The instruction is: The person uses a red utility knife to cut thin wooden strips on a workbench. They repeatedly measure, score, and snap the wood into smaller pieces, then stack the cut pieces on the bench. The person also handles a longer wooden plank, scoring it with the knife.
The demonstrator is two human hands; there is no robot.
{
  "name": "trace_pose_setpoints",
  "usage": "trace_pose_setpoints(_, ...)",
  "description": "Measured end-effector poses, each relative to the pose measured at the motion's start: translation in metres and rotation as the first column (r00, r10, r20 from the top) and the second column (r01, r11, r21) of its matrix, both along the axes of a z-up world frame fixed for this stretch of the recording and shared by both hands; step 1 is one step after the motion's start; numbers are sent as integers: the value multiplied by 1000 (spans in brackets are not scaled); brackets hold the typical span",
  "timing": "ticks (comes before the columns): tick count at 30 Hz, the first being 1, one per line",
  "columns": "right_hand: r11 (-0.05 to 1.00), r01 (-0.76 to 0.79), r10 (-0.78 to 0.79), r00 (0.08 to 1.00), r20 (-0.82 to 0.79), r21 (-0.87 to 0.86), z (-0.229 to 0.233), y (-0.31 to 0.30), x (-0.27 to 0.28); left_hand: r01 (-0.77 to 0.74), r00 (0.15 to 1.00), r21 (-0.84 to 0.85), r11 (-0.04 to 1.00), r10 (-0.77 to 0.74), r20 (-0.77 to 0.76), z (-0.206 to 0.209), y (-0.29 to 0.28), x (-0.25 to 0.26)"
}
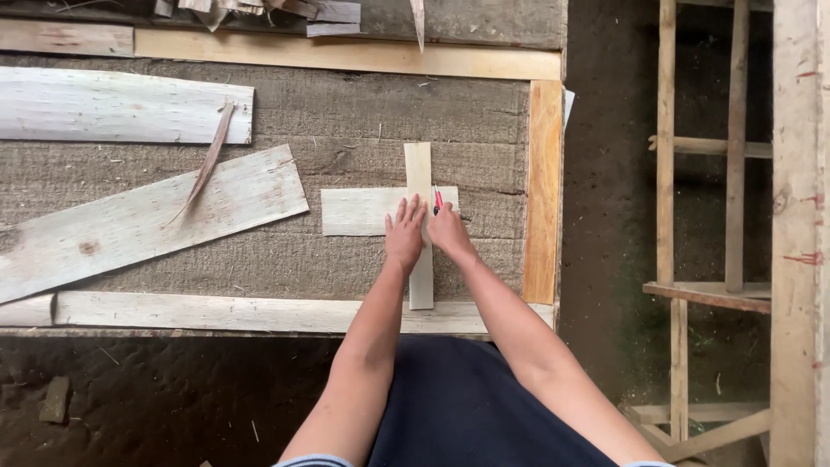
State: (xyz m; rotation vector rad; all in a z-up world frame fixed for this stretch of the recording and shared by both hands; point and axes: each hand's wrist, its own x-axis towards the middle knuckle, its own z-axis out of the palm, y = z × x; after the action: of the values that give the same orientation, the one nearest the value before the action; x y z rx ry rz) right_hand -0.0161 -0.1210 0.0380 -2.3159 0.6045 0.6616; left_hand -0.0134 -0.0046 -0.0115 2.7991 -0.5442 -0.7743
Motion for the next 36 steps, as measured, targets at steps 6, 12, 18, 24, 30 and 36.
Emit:
trace_pose_setpoints(6, 1000, 3, -2, 999, -40, 7, 22, 11, -4, -35, 999, -45, 998, 35, 4, 0, 0, 0)
trace_pose_setpoints(12, 997, 43, -37, 994, -101, 58, 38, 17, 7, -51, 998, -55, 997, 53, 28, 24, 1, -3)
trace_pose_setpoints(18, 995, 87, -80, 986, -146, 46, 71, 34, 3, -60, 998, -64, 996, 61, 19, 24, 2, -3)
trace_pose_setpoints(24, 983, 143, -121, 976, -183, 115, 53, 31, -47, 10, 1000, -1, 1000, -10, 12, 2, 5, 5)
trace_pose_setpoints(30, 984, 152, -131, 971, -200, 91, 43, 46, -106, 31, 999, 22, 999, -32, 15, 1, 5, 5)
trace_pose_setpoints(36, 975, 200, -178, 964, -197, 97, 85, 47, -102, 61, 998, 49, 997, -61, -4, 13, 6, 5)
